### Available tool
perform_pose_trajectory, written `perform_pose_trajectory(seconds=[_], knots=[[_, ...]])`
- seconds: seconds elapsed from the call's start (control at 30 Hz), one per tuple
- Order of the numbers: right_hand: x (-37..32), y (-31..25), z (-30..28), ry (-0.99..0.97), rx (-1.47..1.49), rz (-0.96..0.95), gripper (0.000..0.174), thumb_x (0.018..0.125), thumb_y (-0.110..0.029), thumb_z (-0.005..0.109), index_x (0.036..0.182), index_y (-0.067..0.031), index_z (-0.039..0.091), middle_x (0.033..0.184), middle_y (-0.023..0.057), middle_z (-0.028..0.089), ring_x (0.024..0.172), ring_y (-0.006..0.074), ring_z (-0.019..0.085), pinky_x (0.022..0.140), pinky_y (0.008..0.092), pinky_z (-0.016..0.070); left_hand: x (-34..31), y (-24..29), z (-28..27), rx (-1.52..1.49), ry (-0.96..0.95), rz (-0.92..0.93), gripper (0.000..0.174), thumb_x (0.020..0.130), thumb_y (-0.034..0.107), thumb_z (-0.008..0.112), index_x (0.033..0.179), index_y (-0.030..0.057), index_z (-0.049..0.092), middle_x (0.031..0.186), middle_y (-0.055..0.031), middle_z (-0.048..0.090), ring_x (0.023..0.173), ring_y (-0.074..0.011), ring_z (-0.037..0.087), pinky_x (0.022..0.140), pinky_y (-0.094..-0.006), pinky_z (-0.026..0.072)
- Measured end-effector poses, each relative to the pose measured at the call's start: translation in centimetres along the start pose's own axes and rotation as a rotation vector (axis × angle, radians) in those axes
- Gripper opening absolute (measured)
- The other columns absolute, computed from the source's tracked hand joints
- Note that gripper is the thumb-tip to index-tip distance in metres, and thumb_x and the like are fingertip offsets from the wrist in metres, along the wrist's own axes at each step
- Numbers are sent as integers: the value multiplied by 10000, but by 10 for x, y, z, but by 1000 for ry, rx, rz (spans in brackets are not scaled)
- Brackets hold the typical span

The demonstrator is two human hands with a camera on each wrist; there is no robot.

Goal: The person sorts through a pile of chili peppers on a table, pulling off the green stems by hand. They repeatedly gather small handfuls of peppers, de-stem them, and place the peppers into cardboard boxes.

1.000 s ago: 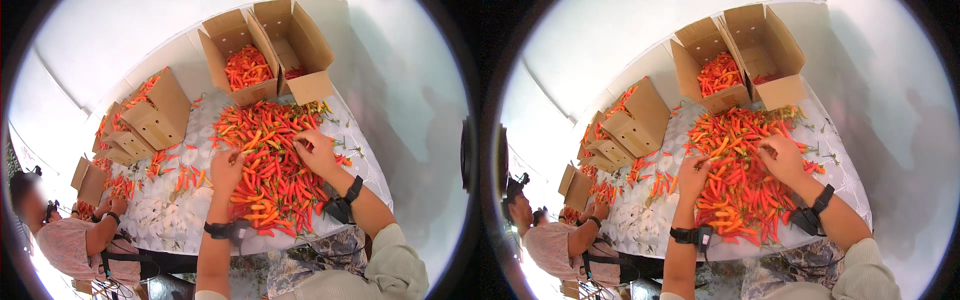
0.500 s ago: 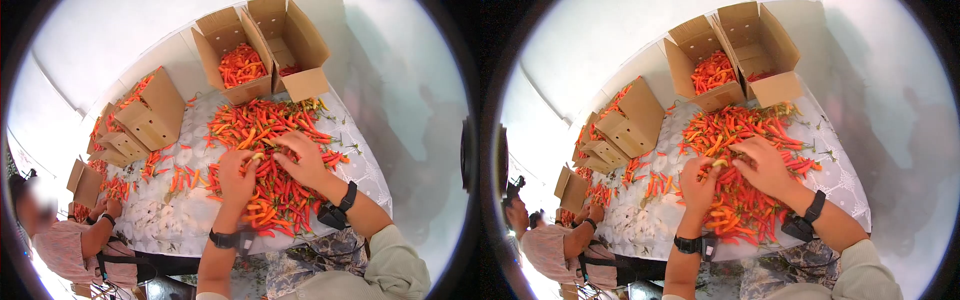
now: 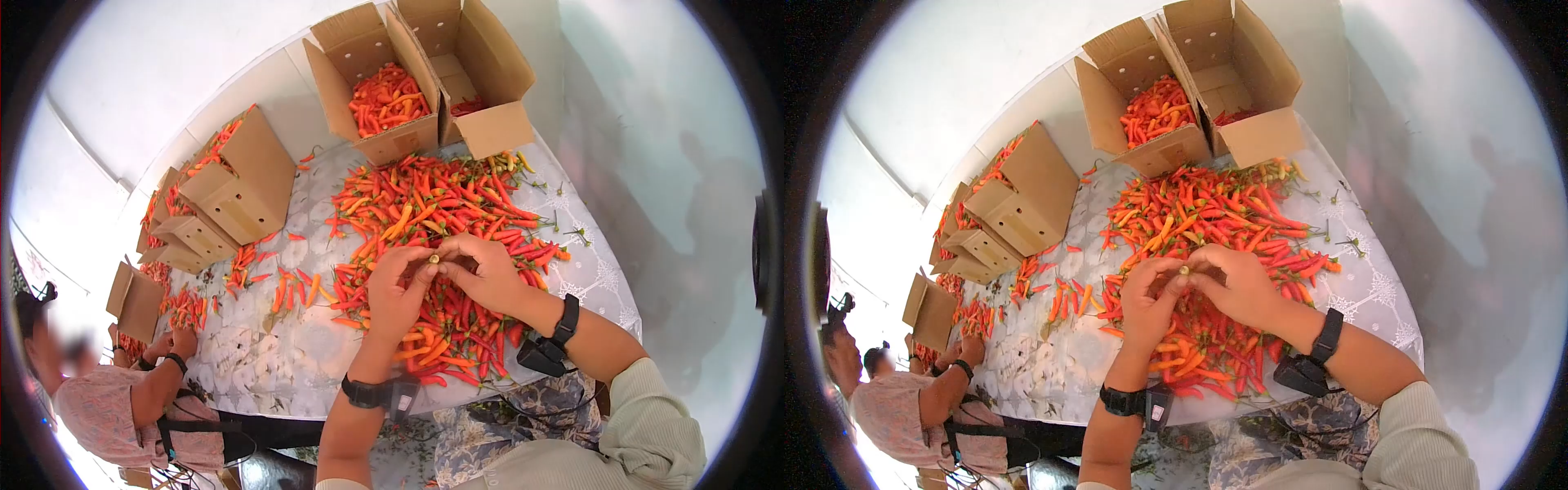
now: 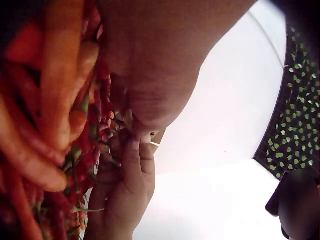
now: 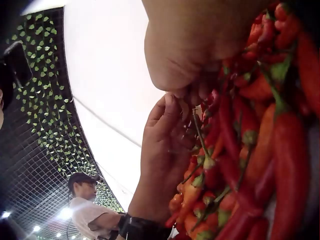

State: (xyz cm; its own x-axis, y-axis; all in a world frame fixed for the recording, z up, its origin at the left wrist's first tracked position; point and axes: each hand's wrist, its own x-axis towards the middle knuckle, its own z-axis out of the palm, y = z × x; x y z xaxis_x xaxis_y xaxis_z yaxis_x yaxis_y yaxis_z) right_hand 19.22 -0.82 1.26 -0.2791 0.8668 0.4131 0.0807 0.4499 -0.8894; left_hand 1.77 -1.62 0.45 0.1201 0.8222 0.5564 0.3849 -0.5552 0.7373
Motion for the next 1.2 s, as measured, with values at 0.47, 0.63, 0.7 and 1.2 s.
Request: perform_pose_trajectory(seconds=[0.47, 0.63, 0.7, 1.2], knots=[[25, 20, -14, 224, -792, -340, 236, 679, -198, 753, 836, -58, 645, 866, 82, 577, 890, 274, 534, 790, 382, 432, -1, -5, -3, 149, 17, 21, 158, 935, 74, 475, 1073, -2, 479, 872, -91, 600, 776, -139, 619, 712, -254, 498], [29, 24, -16, 156, -808, -280, 212, 715, -213, 726, 837, -60, 645, 879, 75, 578, 903, 272, 530, 812, 386, 420, -2, 4, 3, -175, 66, -204, 136, 937, 80, 453, 1050, 10, 477, 816, -80, 587, 656, -122, 592, 604, -251, 478], [30, 27, -15, 189, -811, -284, 193, 721, -211, 720, 823, -65, 646, 884, 75, 578, 902, 273, 528, 809, 390, 419, -2, 3, 2, -151, 70, -202, 123, 936, 80, 449, 1036, 14, 475, 806, -80, 581, 632, -124, 579, 580, -260, 467], [34, 22, 1, 317, -703, -313, 144, 731, -131, 678, 845, -69, 614, 866, 91, 586, 888, 293, 537, 758, 418, 410, -3, 4, -2, -24, 48, -195, 190, 956, 194, 456, 1029, 22, 489, 749, -72, 579, 589, -106, 526, 537, -247, 424]])
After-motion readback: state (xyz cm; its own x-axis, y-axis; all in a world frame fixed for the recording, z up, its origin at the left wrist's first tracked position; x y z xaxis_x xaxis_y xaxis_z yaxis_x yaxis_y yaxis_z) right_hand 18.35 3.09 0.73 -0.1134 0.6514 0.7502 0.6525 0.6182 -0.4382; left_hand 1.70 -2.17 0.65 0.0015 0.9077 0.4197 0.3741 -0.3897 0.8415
